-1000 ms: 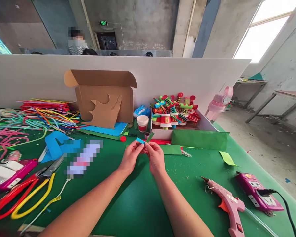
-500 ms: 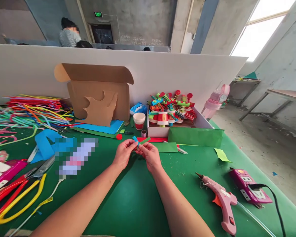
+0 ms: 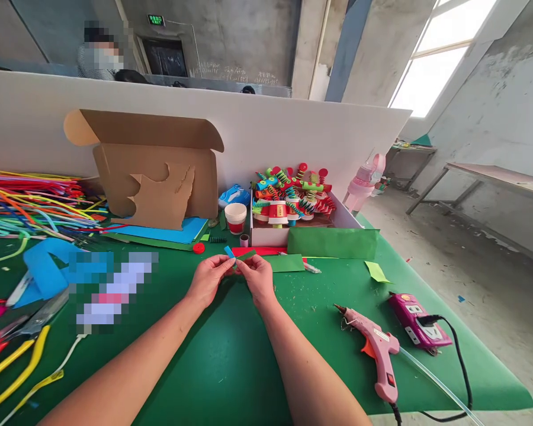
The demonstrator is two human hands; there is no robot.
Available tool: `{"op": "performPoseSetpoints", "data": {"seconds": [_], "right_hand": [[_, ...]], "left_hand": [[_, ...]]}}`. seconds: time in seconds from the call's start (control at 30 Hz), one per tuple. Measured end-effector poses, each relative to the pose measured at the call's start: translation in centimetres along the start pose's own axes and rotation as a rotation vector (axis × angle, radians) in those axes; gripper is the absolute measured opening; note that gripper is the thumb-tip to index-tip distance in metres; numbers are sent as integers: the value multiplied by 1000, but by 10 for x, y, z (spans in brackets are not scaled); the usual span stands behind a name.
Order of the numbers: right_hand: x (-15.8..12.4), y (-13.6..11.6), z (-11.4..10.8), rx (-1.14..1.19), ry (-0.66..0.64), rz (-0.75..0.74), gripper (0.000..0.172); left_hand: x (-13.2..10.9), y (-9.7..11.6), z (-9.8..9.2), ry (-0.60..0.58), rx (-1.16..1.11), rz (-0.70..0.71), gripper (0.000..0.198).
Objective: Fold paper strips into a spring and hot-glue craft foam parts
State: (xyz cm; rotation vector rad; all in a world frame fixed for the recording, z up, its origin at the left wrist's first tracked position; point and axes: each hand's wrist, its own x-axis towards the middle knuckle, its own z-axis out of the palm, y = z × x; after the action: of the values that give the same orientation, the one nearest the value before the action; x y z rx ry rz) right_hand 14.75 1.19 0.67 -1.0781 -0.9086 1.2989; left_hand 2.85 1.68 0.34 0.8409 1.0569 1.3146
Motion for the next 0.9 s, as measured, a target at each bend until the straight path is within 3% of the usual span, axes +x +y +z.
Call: {"op": "performPoseSetpoints", "data": {"seconds": [0.1, 0.37, 0.63, 0.73, 0.9], "right_hand": [[0, 1, 1, -3, 41, -5, 28], [1, 6, 3, 8, 37, -80, 21], [-3, 6, 4, -258, 77, -233, 6], [-3, 4, 4, -144, 22, -164, 6], [1, 3, 1, 209, -31, 68, 27]], "left_hand": [[-1, -1, 1, -45, -24, -5, 37], [-1, -2, 2, 3, -58, -21, 38], [-2, 0, 2, 19, -77, -10, 37], [-2, 3, 2, 28, -87, -9, 35], [-4, 8, 3, 8, -101, -23, 31]]}}
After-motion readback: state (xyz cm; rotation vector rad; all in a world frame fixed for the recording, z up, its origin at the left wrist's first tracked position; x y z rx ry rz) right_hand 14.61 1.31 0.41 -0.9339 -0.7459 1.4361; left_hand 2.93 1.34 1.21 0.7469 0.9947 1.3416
